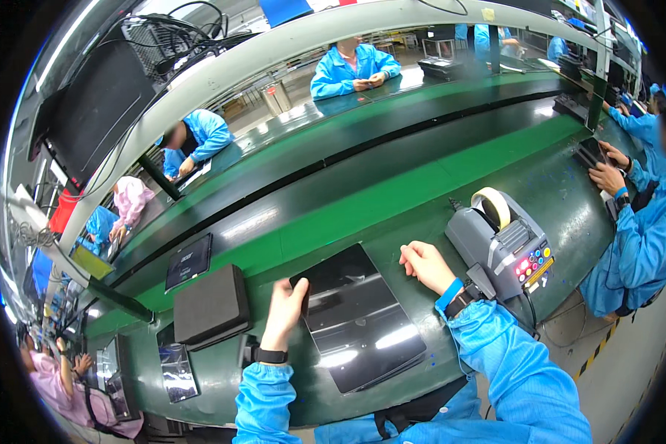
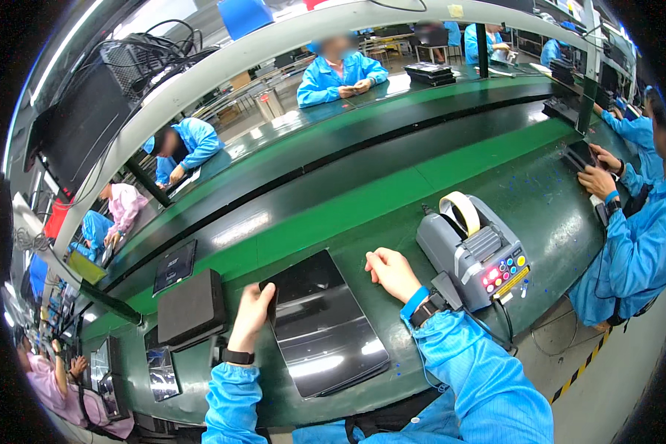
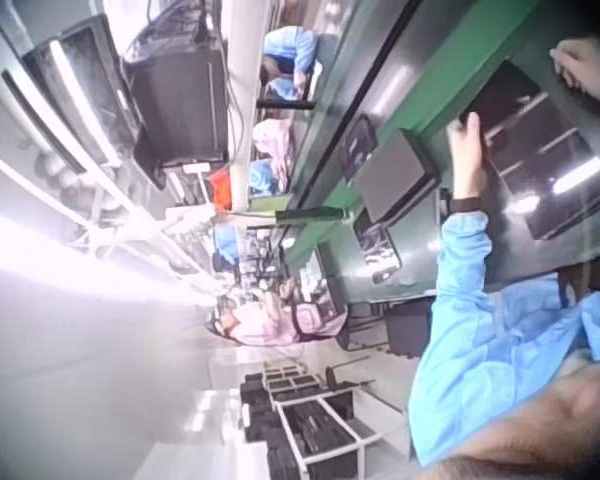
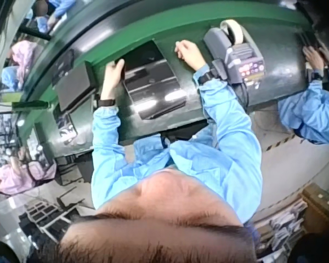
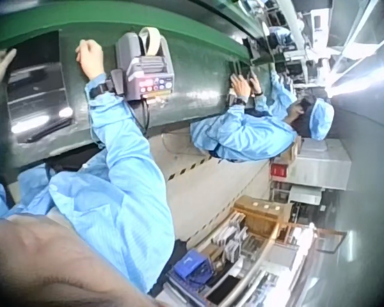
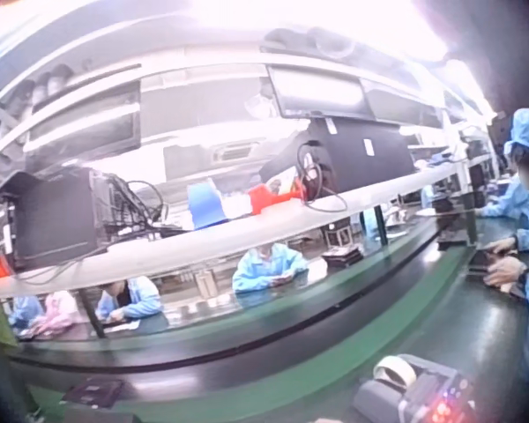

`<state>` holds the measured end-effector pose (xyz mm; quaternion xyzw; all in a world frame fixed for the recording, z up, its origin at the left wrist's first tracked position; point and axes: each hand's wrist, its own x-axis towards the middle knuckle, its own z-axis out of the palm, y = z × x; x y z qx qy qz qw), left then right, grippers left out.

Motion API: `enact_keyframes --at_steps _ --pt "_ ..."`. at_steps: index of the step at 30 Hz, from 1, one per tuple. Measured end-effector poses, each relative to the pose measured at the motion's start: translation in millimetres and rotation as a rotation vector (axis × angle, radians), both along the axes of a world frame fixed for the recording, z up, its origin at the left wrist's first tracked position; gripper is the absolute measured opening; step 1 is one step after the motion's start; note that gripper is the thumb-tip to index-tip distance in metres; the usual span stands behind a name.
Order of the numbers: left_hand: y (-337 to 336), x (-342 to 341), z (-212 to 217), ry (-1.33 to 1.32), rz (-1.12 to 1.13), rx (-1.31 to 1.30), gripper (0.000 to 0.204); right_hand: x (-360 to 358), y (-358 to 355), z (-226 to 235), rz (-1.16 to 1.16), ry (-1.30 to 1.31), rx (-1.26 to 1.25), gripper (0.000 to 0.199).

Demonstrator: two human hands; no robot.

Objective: The person cleans and inspects tablet screens on an electronics assembly line.

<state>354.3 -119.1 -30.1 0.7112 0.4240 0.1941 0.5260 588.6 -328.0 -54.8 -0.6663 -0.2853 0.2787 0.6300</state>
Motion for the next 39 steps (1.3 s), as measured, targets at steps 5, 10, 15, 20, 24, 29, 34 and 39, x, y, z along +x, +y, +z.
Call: enact_keyframes --at_steps 5,10,15,20,24,29,34,39 --pt "-10 29 25 0.119 -0.011 1.139 0.027 -3 2 -4 -0.027 -0.169 -0.057 0.03" --pt "-15 74 6 0.114 -0.178 0.909 0.026 -31 -17 17 -0.108 -0.155 0.002 0.025" --pt "-10 69 3 0.09 -0.165 0.729 0.027 -103 -119 28 -0.17 -0.223 0.141 0.014" --pt "-5 85 6 0.13 -0.265 0.543 0.028 -103 -199 25 -0.71 -0.124 0.094 0.016" --pt "-14 94 21 0.025 -0.347 0.455 0.024 -107 -187 41 -0.645 -0.081 0.023 0.016" --pt "-39 102 41 -0.142 -0.373 0.514 0.018 -76 -75 52 -0.307 -0.23 0.034 0.026" --pt "-52 112 41 -0.127 -0.409 0.619 0.018 -27 -6 37 -0.064 -0.073 0.01 0.041" --pt "-47 110 43 -0.019 -0.418 0.628 0.023 -30 6 26 0.005 0.023 0.014 0.037"
